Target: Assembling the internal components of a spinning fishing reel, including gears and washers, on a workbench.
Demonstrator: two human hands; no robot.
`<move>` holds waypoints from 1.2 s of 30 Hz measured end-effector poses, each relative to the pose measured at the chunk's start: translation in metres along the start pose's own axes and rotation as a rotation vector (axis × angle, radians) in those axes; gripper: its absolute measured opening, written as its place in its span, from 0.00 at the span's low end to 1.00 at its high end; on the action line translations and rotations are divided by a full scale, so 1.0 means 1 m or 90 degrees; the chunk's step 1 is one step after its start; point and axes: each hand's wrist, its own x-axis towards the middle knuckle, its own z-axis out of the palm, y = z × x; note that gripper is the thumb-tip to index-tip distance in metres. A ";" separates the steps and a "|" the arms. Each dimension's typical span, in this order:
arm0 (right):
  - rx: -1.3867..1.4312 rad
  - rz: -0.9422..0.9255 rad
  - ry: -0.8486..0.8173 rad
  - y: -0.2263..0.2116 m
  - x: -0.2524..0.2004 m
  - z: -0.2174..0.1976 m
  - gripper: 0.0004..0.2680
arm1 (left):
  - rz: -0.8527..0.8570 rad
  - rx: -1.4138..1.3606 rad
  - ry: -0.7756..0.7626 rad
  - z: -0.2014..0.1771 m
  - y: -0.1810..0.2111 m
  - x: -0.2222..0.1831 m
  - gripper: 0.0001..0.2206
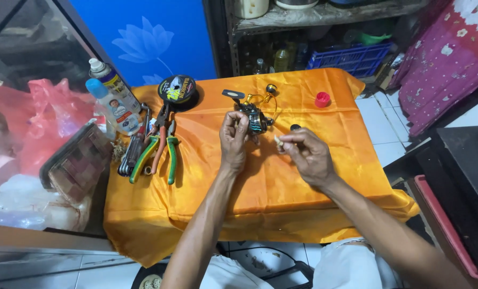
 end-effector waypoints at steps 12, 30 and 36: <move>-0.161 -0.290 0.087 0.024 0.062 0.007 0.04 | -0.216 -0.108 0.003 0.007 -0.003 0.001 0.12; -0.162 -0.265 0.101 0.044 0.054 0.003 0.04 | -0.243 -0.147 -0.113 0.006 -0.018 -0.005 0.16; -0.126 -0.206 0.100 0.031 0.053 0.007 0.04 | -0.240 -0.154 -0.100 0.037 0.014 -0.012 0.15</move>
